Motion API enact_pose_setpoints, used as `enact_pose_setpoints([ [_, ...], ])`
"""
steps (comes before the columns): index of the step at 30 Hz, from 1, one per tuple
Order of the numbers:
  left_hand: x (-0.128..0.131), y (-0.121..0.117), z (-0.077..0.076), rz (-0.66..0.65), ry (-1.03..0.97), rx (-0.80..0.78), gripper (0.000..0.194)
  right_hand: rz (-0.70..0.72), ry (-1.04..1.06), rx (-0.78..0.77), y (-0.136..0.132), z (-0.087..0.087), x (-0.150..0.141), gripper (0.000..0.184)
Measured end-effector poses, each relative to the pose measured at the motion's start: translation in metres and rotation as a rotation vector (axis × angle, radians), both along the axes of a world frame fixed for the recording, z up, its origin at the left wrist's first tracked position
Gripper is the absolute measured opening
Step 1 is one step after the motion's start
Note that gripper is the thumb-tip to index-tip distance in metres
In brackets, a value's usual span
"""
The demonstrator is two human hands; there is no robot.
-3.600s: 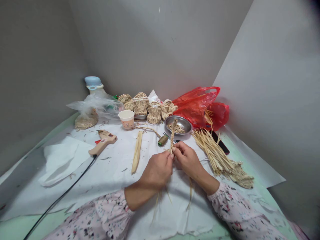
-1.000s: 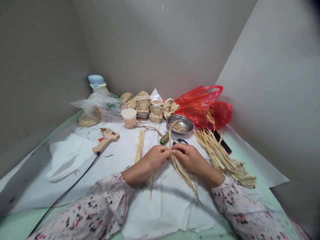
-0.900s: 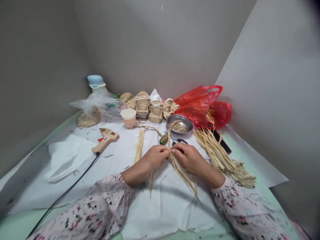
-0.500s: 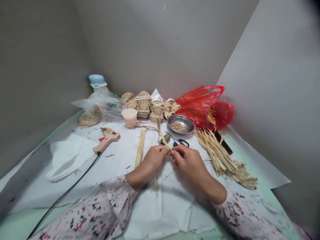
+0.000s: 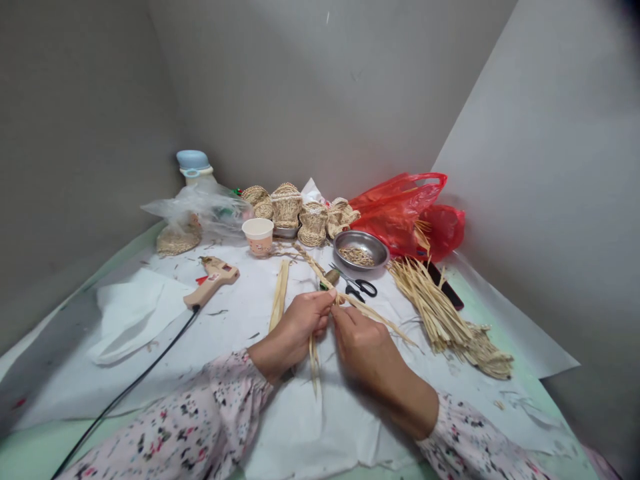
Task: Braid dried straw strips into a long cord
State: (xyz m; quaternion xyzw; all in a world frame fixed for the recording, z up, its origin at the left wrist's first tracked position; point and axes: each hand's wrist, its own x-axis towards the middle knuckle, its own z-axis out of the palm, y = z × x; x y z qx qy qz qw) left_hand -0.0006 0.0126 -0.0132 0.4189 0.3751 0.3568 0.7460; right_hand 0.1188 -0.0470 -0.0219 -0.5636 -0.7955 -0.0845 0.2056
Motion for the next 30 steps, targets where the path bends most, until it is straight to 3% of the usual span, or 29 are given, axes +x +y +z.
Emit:
enact_pose_setpoints([
  [6,-0.001,0.003,-0.005,0.036,0.04,0.032,0.029,0.018,0.044,-0.076,-0.005,0.018,0.001,0.016],
  [11,-0.001,0.003,-0.005,0.033,0.022,0.118,0.031,-0.134,0.13,0.062,-0.004,0.038,0.012,0.026],
  [14,0.0,0.001,-0.003,0.014,0.046,0.134,0.032,-0.19,0.132,0.083,0.003,0.034,0.017,0.028],
  [20,0.002,0.0,-0.003,0.028,0.143,0.217,0.035,-0.137,0.095,0.105,0.009,0.017,0.016,0.018],
  [30,0.003,-0.001,-0.003,0.02,0.18,0.24,0.035,-0.091,0.063,0.187,0.009,0.018,0.016,0.021],
])
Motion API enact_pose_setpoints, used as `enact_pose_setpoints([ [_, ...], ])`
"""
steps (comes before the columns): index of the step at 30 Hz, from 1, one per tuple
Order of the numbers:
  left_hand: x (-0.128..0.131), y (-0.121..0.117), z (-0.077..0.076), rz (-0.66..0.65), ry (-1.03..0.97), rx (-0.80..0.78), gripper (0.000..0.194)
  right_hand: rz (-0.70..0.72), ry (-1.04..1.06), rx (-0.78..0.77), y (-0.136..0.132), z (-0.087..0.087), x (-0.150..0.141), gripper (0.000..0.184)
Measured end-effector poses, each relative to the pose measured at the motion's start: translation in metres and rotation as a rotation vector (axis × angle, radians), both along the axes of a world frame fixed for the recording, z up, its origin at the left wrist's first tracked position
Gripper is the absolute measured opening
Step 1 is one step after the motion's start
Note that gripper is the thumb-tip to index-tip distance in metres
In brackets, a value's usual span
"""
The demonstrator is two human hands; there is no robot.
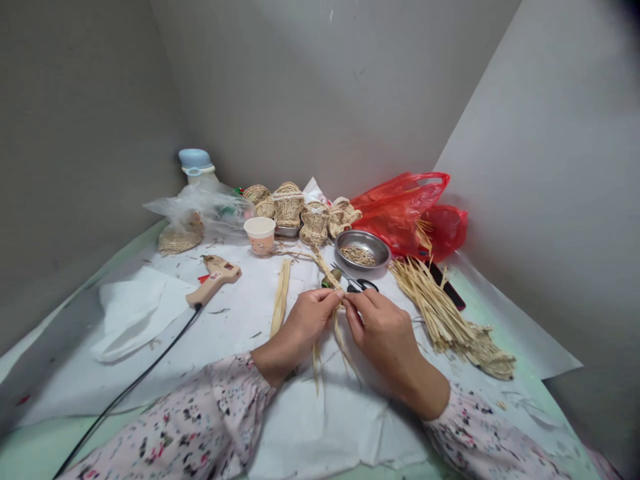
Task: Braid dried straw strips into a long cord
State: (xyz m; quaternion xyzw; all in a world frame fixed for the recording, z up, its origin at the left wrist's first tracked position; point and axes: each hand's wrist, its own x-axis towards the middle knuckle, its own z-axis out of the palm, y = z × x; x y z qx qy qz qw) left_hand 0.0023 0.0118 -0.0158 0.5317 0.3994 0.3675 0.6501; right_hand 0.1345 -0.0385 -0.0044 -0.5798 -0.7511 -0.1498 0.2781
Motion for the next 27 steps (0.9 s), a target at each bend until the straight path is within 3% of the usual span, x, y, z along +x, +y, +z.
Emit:
enact_pose_setpoints([
  [7,-0.001,0.0,0.006,-0.091,-0.238,-0.21,0.035,0.064,-0.088,0.038,0.001,-0.007,0.003,0.025],
  [13,-0.002,0.003,0.004,-0.087,-0.303,-0.347,0.031,0.143,-0.145,0.044,0.001,-0.005,0.001,0.026],
  [17,-0.004,0.006,0.008,0.038,-0.289,-0.248,0.024,0.181,-0.142,-0.033,0.002,0.001,0.001,0.023],
  [20,-0.007,0.011,0.012,0.123,-0.266,-0.119,0.024,0.118,-0.064,-0.153,0.003,0.01,0.009,0.016],
  [23,-0.011,0.014,0.012,0.148,-0.233,-0.061,0.028,0.077,-0.042,-0.287,0.004,0.017,0.02,0.015],
  [27,-0.011,0.015,0.011,0.131,-0.192,-0.053,0.028,0.192,-0.111,-0.379,0.007,0.013,0.023,0.015],
])
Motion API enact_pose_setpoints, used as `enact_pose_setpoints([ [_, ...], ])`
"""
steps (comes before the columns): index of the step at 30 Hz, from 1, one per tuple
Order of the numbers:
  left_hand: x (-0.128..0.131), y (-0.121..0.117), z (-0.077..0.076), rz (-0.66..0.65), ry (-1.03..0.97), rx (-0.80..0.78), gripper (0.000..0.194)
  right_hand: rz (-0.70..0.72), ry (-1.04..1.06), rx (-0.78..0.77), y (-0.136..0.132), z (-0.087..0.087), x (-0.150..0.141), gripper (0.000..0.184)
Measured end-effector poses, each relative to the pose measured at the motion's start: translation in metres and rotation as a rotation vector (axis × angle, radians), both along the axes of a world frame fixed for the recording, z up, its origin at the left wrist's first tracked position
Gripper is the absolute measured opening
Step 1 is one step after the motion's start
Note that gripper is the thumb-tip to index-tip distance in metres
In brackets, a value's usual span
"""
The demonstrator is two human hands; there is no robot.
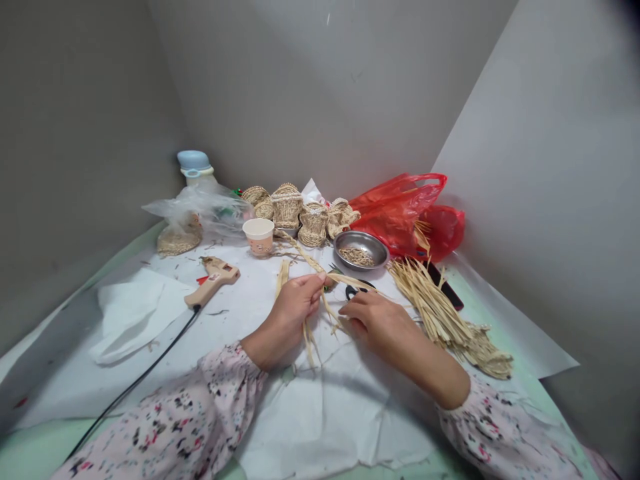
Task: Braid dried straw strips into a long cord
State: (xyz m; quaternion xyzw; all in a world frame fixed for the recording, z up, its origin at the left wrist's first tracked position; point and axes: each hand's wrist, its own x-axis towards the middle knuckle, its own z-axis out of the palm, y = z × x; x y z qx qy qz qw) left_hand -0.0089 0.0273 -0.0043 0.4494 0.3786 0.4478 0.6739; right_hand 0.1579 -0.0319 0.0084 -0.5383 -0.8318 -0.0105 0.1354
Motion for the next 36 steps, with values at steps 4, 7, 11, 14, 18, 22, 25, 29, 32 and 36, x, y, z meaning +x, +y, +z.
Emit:
enact_pose_setpoints([
  [4,0.001,-0.001,0.001,-0.03,0.009,0.008,0.028,0.047,-0.094,-0.028,0.003,-0.011,-0.008,0.017],
  [7,0.001,-0.001,0.001,-0.038,0.044,0.01,0.029,0.005,-0.159,-0.017,0.001,-0.01,-0.008,0.015],
  [11,0.001,-0.001,0.001,-0.035,0.09,0.039,0.03,-0.153,-0.111,0.008,-0.007,0.016,0.004,0.015],
  [14,0.001,-0.003,0.002,-0.043,0.112,0.056,0.032,-0.218,0.195,0.048,-0.013,0.04,0.008,0.012],
  [18,0.002,-0.007,0.002,-0.088,0.119,0.073,0.033,-0.233,0.64,-0.062,-0.013,0.042,-0.003,0.02],
  [22,0.004,-0.01,0.001,-0.134,0.13,0.1,0.034,-0.245,0.776,-0.11,-0.006,0.02,-0.017,0.02],
  [25,0.005,-0.011,0.001,-0.144,0.139,0.105,0.033,-0.256,0.782,-0.076,-0.005,0.011,-0.022,0.02],
  [29,0.006,-0.013,0.001,-0.139,0.128,0.105,0.035,-0.246,0.734,-0.008,-0.009,0.01,-0.026,0.024],
  [32,0.006,-0.013,0.001,-0.15,0.121,0.111,0.035,-0.236,0.705,0.024,-0.009,0.009,-0.028,0.025],
  [36,0.006,-0.013,0.0,-0.168,0.116,0.089,0.034,-0.237,0.722,0.03,-0.009,0.005,-0.032,0.025],
])
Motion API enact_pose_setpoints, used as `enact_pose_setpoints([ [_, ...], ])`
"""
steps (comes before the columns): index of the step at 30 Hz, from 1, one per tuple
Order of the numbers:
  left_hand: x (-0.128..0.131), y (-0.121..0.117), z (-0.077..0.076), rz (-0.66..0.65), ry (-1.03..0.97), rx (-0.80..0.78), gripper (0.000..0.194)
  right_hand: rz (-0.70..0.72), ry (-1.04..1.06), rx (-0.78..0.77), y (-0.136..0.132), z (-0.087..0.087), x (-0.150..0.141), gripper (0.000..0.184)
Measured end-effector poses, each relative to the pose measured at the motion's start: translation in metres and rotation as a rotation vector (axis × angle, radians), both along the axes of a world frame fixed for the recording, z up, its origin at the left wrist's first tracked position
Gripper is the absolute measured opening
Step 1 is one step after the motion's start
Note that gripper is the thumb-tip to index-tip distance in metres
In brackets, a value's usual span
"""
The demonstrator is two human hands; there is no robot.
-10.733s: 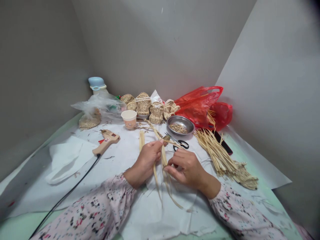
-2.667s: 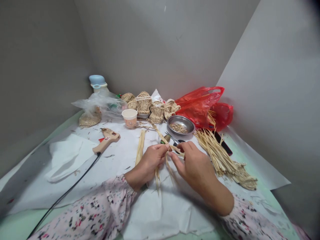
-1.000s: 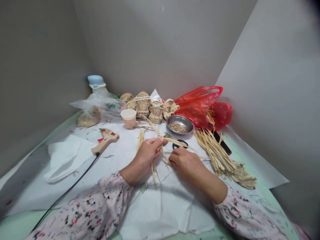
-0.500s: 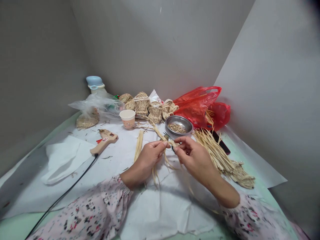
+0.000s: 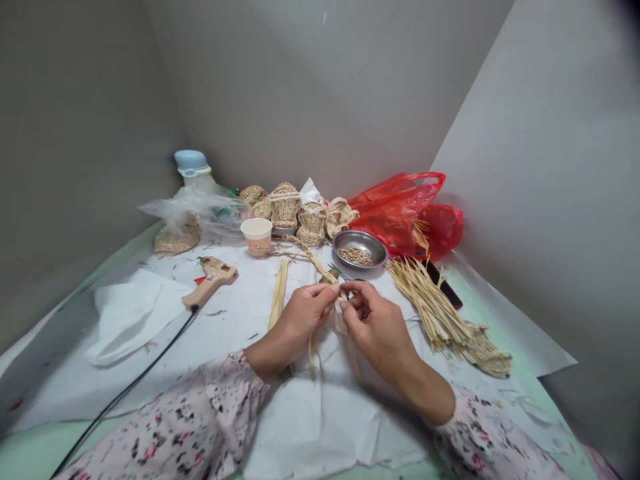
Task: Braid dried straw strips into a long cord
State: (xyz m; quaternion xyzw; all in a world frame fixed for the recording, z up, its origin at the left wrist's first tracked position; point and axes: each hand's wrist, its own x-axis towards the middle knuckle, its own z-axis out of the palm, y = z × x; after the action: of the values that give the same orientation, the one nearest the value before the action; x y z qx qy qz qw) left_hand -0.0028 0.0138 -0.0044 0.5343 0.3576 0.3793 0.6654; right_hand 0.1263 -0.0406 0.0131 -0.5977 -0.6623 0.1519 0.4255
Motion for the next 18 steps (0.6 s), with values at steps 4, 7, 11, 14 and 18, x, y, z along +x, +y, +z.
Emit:
enact_pose_setpoints([
  [4,0.0,0.0,-0.001,-0.021,-0.041,-0.025,0.034,0.021,0.086,-0.061,0.0,-0.003,-0.002,0.024],
  [7,0.0,0.0,-0.001,-0.05,-0.065,-0.04,0.035,0.026,0.121,-0.1,0.001,-0.004,-0.003,0.026],
  [11,-0.001,0.0,-0.001,-0.083,-0.046,-0.03,0.034,0.037,0.146,-0.114,0.003,-0.008,-0.003,0.026],
  [14,-0.002,0.0,-0.001,-0.066,-0.012,-0.001,0.034,0.055,0.123,-0.123,0.003,-0.007,-0.001,0.027],
  [18,-0.002,-0.001,0.001,-0.032,0.02,0.032,0.035,0.05,-0.052,-0.044,0.003,0.005,0.01,0.023],
])
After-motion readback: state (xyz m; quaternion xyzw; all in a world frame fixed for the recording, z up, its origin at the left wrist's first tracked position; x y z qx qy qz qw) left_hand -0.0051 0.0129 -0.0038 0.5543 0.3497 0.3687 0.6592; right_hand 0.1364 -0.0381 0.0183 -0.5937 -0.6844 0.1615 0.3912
